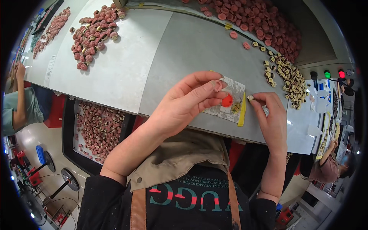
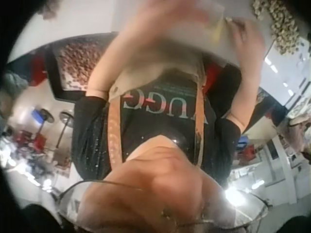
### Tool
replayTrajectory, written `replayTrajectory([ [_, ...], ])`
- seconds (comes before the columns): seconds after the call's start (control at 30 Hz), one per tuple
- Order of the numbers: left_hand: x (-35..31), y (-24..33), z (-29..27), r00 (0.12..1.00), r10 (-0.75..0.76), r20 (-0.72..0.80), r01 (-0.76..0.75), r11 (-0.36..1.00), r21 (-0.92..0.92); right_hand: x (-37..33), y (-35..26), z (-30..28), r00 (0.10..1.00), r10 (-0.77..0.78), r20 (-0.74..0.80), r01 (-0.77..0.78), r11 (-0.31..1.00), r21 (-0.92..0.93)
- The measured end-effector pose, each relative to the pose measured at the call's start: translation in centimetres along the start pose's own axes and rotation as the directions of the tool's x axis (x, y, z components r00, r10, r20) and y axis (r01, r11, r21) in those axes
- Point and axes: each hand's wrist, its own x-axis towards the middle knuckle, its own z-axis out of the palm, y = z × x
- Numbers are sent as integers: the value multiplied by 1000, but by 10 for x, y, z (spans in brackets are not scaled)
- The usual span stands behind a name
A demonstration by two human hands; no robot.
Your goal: The person assembles toy figurines by attaching small figurine heads to base pieces by hand and adding adhesive from a squeeze bottle to a small reservoir on the table.
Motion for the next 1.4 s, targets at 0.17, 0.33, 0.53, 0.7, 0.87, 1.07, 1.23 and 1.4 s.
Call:
replayTrajectory([
  [0.17,-3,-2,1,1000,17,15,-18,996,90,0,-4,3,1000,-1,-10,1,1000,10],
  [0.33,-5,-5,4,998,62,18,-65,961,269,0,-2,3,1000,30,7,-30,999,28],
  [0.53,-4,-6,-3,998,56,15,-57,981,185,3,0,9,1000,9,13,-9,1000,25],
  [0.7,-7,-6,1,996,95,6,-93,969,228,0,-17,-1,998,-41,42,35,990,134],
  [0.87,-6,-7,-2,994,111,5,-110,977,185,8,-29,15,965,-256,62,254,967,35],
  [1.07,-8,-10,4,989,142,-45,-126,957,260,12,-33,27,942,-329,65,333,942,-53],
  [1.23,-7,-8,3,990,135,-29,-121,947,296,6,-27,29,992,-117,53,104,974,203],
  [1.4,-8,-5,9,997,75,1,-71,944,322,-7,-31,32,999,43,-7,-26,710,704],
])
